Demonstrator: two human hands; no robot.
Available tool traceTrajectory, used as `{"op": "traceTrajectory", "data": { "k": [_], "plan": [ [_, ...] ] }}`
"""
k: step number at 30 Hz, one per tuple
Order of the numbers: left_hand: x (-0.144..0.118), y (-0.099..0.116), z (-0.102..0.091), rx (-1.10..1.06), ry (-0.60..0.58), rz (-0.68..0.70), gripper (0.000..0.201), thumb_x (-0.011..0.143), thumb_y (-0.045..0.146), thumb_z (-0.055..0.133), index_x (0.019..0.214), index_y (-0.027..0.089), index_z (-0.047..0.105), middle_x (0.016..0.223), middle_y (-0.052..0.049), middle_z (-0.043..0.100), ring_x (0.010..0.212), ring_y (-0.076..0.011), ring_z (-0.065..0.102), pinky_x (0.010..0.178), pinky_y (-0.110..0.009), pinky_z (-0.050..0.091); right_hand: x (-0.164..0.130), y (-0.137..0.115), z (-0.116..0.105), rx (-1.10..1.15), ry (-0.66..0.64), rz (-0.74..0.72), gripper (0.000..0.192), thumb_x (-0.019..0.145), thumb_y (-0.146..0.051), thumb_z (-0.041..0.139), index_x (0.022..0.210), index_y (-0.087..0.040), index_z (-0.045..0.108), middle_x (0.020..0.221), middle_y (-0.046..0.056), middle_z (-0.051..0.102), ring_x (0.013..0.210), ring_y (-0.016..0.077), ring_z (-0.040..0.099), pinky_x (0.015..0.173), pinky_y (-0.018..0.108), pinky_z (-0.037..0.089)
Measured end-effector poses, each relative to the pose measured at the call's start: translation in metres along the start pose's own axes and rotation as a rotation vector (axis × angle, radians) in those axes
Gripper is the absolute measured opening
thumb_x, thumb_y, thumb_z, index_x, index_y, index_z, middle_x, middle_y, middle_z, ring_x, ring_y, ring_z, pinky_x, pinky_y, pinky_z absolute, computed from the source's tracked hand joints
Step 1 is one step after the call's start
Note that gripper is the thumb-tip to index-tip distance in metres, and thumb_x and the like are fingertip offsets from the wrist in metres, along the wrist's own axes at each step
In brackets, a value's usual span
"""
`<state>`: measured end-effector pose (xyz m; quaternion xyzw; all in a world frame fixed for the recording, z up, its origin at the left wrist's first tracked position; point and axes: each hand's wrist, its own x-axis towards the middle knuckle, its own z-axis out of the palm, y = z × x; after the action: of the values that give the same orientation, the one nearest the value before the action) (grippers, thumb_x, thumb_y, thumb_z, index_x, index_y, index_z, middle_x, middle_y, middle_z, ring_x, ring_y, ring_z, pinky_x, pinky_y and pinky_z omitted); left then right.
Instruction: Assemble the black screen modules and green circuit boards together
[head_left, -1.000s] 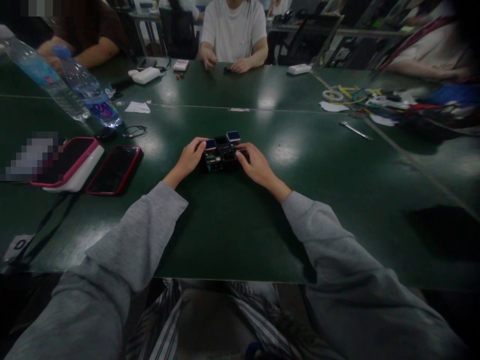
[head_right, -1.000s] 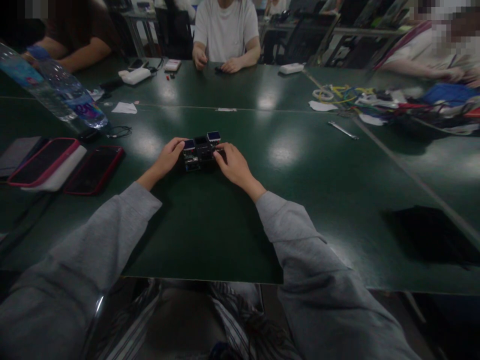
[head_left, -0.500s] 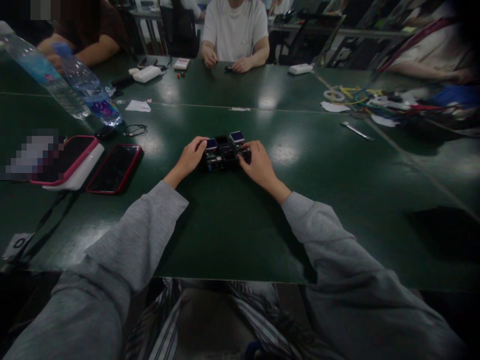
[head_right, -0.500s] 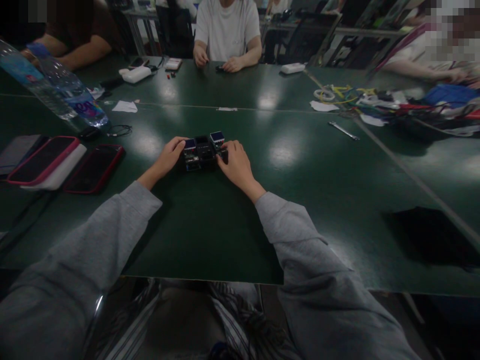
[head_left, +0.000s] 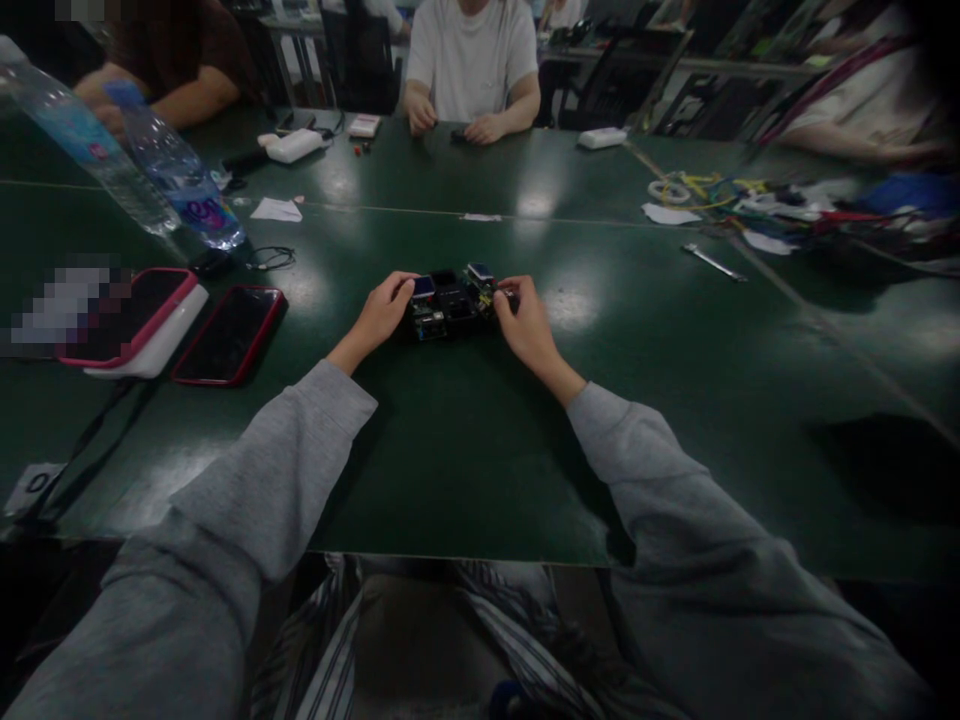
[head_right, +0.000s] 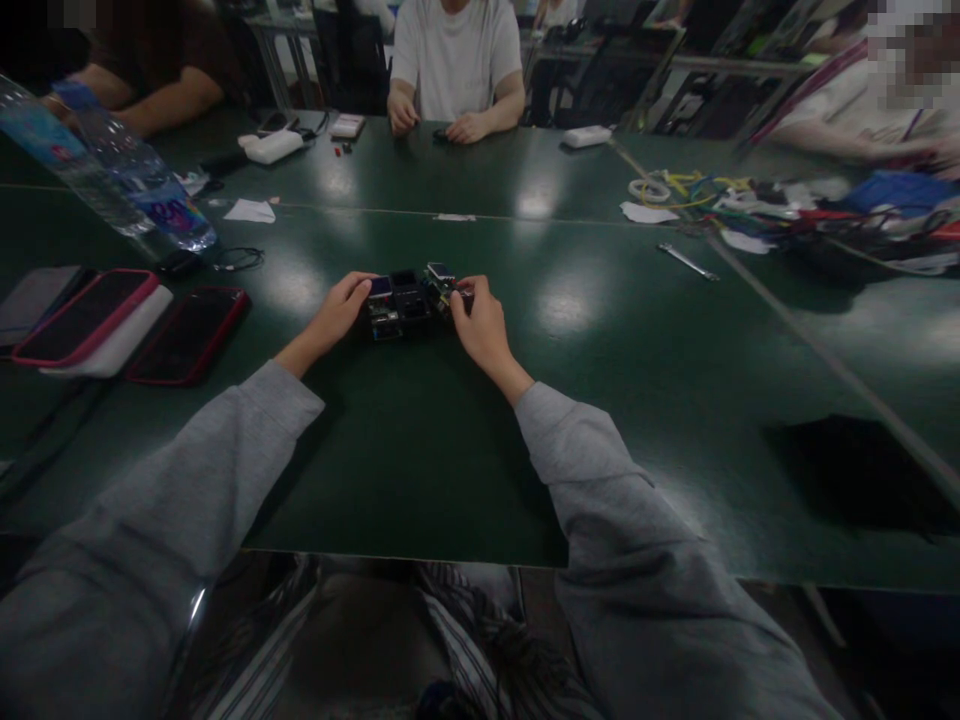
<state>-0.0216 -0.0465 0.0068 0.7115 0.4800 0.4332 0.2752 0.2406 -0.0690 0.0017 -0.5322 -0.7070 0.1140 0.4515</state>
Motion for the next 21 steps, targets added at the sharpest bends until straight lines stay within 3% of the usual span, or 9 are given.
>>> {"op": "traceTrajectory", "data": {
  "k": [7,21],
  "plan": [
    [0.0,-0.001,0.0,-0.01,-0.001,0.003,0.028,0.1,0.04,0.043,0.111,0.025,0.063,0.113,-0.006,0.071,0.105,-0.0211,0.065,0.097,-0.039,0.05,0.004,0.016,0.005,-0.053,0.063,0.022,0.028,0.101,-0.048,0.039,0.104,-0.026,0.055,0.099,0.01,0.067,0.098,0.0279,0.063,0.089,0.048,0.051],
    [-0.002,0.001,-0.001,-0.017,0.001,0.015,0.028,0.1,0.041,0.043,0.111,0.024,0.063,0.113,-0.006,0.071,0.107,-0.0215,0.064,0.098,-0.039,0.049,0.006,0.016,0.005,-0.037,0.066,0.041,0.047,0.101,-0.065,0.03,0.099,-0.025,0.055,0.094,0.01,0.067,0.091,0.027,0.063,0.083,0.045,0.051]
  ]
}}
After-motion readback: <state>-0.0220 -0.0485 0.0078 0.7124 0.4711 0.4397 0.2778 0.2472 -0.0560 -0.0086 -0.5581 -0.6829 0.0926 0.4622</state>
